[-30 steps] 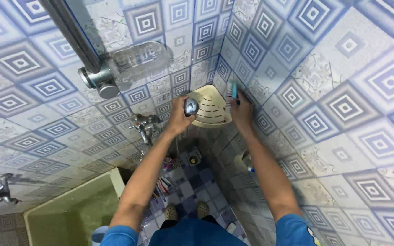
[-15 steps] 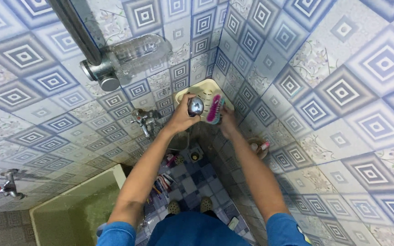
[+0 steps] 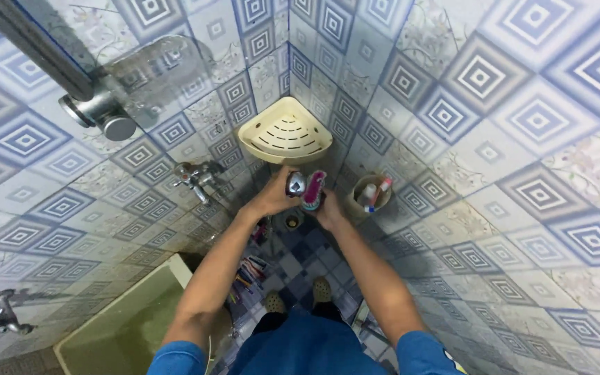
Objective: The person scrubs a showerhead and its vertical pipe with a small brush while water runs from the showerhead. They also scrub a corner caddy and rinse the brush under the running water.
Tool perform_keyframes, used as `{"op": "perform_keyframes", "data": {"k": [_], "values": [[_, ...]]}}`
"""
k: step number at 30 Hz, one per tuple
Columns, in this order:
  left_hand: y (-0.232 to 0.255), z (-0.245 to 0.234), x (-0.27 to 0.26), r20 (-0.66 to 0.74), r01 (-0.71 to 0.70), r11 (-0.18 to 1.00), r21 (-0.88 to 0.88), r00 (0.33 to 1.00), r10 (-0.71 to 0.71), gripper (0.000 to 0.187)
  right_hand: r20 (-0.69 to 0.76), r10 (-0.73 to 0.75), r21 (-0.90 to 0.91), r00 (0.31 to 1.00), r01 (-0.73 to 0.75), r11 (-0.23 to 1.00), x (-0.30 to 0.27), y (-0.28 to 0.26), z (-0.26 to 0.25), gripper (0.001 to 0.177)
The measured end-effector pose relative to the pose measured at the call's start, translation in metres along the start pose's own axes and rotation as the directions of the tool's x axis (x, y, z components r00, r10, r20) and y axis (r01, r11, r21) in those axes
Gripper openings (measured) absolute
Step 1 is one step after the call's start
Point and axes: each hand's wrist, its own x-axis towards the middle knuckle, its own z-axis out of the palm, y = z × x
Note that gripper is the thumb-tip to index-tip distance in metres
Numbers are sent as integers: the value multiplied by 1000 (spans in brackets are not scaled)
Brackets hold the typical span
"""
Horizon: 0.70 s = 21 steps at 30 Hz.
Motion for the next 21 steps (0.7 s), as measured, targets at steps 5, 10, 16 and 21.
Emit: {"op": "perform_keyframes", "data": {"k": [5, 10, 16, 21], "values": [[-26, 14, 6, 1, 36, 999, 3, 999, -36, 75, -56, 29, 37, 998, -26, 999, -5, -1, -6, 55], [-38, 34, -8, -61, 39, 999, -29, 997, -41, 70, -123, 83, 15, 989, -82, 997, -13, 9, -5, 59], [-52, 58, -24, -146, 41, 999, -26, 988, -45, 69, -238, -182, -660, 954, -21, 751, -23, 10, -22, 64], [-50, 69, -28, -196, 76, 995, -62, 977, -86, 71, -210, -509, -918, 834, 10, 396, 27, 29, -41, 64]]}}
